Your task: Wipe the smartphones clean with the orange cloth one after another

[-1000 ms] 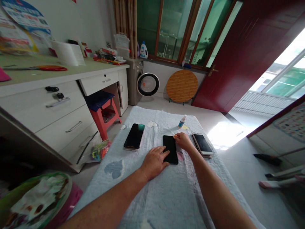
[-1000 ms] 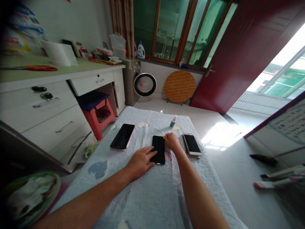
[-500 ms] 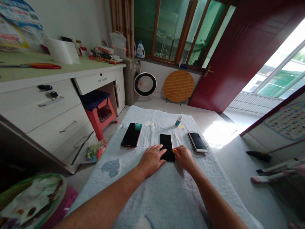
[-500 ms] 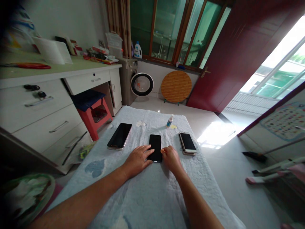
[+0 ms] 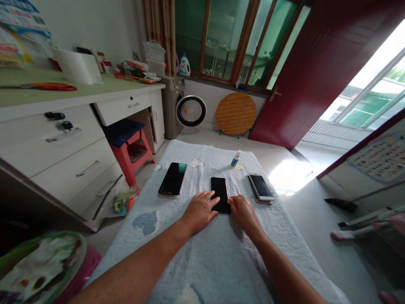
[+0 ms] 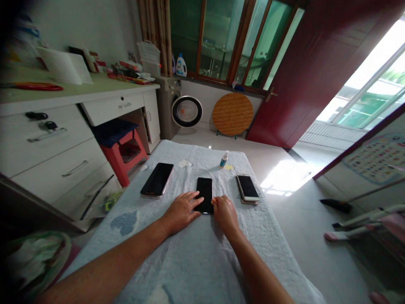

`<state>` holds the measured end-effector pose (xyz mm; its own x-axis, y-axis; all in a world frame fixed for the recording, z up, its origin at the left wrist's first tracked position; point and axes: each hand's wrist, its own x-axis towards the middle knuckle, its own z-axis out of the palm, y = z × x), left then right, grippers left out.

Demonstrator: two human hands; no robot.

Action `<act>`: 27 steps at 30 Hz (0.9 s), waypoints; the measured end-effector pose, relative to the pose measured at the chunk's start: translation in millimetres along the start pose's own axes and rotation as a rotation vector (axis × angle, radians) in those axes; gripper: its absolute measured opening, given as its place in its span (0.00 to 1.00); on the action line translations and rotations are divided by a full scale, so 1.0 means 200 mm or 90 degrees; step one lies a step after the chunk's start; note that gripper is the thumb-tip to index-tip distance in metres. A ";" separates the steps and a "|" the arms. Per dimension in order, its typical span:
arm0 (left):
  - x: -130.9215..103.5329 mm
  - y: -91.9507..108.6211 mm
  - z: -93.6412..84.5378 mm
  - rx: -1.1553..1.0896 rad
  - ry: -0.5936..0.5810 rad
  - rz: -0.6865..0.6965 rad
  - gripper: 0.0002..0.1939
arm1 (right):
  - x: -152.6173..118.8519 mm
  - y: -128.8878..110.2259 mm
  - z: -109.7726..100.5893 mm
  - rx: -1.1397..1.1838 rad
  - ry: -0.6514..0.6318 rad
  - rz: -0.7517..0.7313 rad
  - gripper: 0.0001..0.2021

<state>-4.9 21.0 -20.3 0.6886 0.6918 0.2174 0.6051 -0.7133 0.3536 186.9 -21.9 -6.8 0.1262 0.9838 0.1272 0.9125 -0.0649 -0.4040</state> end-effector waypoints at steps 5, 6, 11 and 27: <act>0.00 0.00 -0.02 -0.005 -0.002 0.002 0.24 | 0.23 -0.01 0.03 -0.075 0.004 0.033 0.13; 0.00 0.00 -0.02 -0.007 -0.001 0.002 0.24 | 0.28 -0.01 0.04 -0.090 0.006 0.048 0.14; 0.00 -0.01 0.00 -0.012 0.005 0.009 0.24 | 0.47 -0.01 0.07 -0.108 0.010 0.063 0.15; 0.00 0.01 -0.01 -0.007 0.008 -0.004 0.24 | 0.15 -0.01 0.01 -0.078 -0.016 -0.001 0.16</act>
<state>-4.8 20.2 -17.3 0.6803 0.6972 0.2260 0.6046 -0.7082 0.3647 188.3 8.5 -3.5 0.1167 0.9876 0.1051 0.9534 -0.0818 -0.2904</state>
